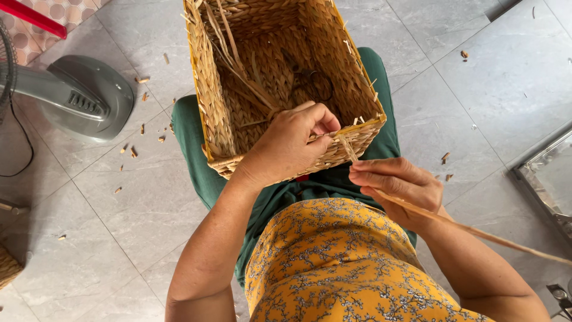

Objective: The person sits on the floor with a woven basket on their lap and weaves flat natural-fiber strips into the basket's rim and side, tucking and tightening each strip by hand. They rotate the basket to reach different sections and press the woven strips into place.

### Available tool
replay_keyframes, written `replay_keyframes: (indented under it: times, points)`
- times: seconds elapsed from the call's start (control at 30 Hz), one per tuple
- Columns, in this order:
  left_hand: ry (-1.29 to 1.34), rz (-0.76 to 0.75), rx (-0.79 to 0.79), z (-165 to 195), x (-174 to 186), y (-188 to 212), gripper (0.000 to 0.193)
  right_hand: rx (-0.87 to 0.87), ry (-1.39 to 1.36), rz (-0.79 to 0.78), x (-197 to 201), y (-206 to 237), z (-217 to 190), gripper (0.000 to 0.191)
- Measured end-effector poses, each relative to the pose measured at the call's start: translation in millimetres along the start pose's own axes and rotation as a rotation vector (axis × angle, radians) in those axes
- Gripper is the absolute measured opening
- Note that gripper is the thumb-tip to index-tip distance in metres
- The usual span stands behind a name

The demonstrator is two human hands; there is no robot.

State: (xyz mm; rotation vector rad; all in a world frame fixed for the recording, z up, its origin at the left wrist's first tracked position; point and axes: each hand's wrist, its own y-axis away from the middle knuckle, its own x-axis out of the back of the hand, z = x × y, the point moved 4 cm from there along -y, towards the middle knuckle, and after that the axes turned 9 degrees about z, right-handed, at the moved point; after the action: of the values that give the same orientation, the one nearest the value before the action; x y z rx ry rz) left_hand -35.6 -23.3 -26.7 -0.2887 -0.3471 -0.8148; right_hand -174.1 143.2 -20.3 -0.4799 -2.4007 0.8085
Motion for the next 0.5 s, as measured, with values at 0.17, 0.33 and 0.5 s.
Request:
replay_keyframes:
  times: [0.17, 0.33, 0.5]
  points:
    - [-0.146, 0.063, -0.085, 1.8, -5.1, 5.8, 0.010, 0.050, 0.000, -0.063, -10.7, -3.9, -9.1, 0.025]
    - [-0.247, 0.140, -0.216, 7.3, -8.3, 12.7, 0.010, 0.125, -0.075, -0.167, -16.7, -19.5, -14.2, 0.026]
    - [-0.205, 0.123, -0.231, 7.5, -7.5, 11.9, 0.016, 0.104, -0.213, -0.125, -18.3, -57.4, -0.2, 0.018]
